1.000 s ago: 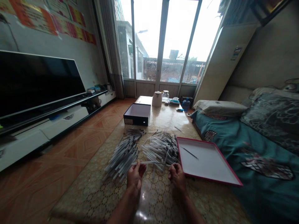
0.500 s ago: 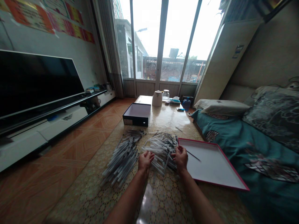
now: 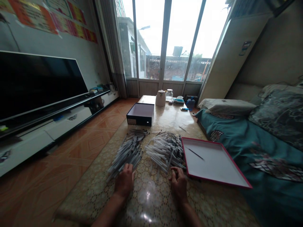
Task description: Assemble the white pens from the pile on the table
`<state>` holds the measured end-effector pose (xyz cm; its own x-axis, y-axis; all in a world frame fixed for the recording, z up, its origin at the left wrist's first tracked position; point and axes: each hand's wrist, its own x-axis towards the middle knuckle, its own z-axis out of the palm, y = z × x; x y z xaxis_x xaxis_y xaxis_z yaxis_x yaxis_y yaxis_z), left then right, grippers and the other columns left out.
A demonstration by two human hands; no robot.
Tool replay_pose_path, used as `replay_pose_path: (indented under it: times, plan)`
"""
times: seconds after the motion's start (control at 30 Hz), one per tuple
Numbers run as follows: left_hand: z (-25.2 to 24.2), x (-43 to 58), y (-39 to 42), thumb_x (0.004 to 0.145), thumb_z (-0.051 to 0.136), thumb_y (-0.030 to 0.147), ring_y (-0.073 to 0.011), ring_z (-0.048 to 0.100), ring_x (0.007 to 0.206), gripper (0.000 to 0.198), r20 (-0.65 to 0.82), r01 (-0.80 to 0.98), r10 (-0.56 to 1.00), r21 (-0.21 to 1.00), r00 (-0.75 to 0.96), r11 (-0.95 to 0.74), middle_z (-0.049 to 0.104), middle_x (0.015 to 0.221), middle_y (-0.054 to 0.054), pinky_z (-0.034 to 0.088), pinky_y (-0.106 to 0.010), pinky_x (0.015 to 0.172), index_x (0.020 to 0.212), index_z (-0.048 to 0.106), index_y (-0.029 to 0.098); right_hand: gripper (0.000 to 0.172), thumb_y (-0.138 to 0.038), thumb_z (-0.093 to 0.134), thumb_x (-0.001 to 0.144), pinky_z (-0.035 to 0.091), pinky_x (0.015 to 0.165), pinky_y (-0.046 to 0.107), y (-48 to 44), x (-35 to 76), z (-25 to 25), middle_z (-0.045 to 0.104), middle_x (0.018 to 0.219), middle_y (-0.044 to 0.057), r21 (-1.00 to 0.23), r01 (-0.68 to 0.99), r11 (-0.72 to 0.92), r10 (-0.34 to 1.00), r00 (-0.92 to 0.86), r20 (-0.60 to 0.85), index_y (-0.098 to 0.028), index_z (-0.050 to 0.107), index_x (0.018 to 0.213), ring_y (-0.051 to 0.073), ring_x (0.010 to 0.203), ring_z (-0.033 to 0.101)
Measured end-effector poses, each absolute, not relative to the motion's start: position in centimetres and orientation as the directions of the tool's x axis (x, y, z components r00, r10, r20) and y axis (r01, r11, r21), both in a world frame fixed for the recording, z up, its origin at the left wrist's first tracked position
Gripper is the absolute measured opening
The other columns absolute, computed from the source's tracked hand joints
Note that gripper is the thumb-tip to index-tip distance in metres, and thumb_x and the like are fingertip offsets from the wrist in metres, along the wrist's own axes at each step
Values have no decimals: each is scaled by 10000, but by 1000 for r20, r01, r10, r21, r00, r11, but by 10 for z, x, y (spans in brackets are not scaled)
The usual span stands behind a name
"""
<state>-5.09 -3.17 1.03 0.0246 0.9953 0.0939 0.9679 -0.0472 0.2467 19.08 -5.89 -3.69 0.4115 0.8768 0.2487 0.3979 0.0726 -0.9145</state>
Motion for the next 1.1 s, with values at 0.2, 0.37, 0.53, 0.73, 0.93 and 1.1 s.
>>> replay_pose_path:
  times: [0.2, 0.37, 0.53, 0.73, 0.93, 1.1]
  plan:
    - [7, -46, -26, 798, 482, 224, -198, 597, 796, 95, 2, 982, 1000, 186, -17, 16, 572, 930, -77, 417, -292, 650, 867, 527, 176, 223, -320, 400, 831, 453, 635, 291, -56, 192, -44, 574, 805, 57, -834, 537, 126, 866, 351, 357, -174, 568, 840, 174, 673, 562]
    - [8, -39, -17, 727, 555, 198, -198, 604, 732, 76, -3, 857, 1000, 516, -11, 12, 589, 708, -50, 430, -281, 636, 671, 512, 171, 186, -254, 382, 842, 434, 707, 301, -62, 186, -34, 568, 831, 63, -770, 601, 212, 863, 254, 436, -186, 554, 856, 189, 784, 550]
    - [7, 1, -24, 723, 544, 432, -131, 561, 431, 268, -295, 215, 952, 938, 85, 271, 544, 586, 19, 377, -210, 360, 686, 459, 181, 215, -249, 359, 877, 421, 678, 260, -72, 173, -16, 578, 832, 46, -740, 606, 292, 910, 62, 410, -205, 569, 882, 164, 750, 566]
    - [-5, 31, -36, 621, 624, 514, -129, 582, 453, 391, -304, -71, 945, 947, 117, 313, 574, 602, -2, 392, -191, 334, 696, 466, 165, 230, -287, 362, 902, 401, 677, 230, -76, 171, -14, 619, 809, 36, -697, 641, 321, 943, -151, 296, -207, 578, 917, 156, 754, 587]
    - [-9, 24, -50, 775, 494, 434, -165, 580, 534, 272, -97, 281, 991, 952, -92, 120, 572, 633, -31, 463, -288, 469, 710, 489, 170, 213, -258, 352, 901, 391, 645, 226, -73, 178, -25, 623, 823, 44, -642, 693, 328, 943, -203, 263, -194, 556, 895, 159, 742, 586]
    - [2, 13, -59, 800, 514, 237, -256, 494, 1047, 188, 476, 763, 857, 474, 198, -439, 577, 1065, -103, 333, -447, 910, 976, 576, 214, 179, -233, 368, 886, 371, 614, 221, -69, 176, -24, 610, 785, 26, -591, 739, 323, 945, -220, 242, -198, 530, 816, 153, 700, 574]
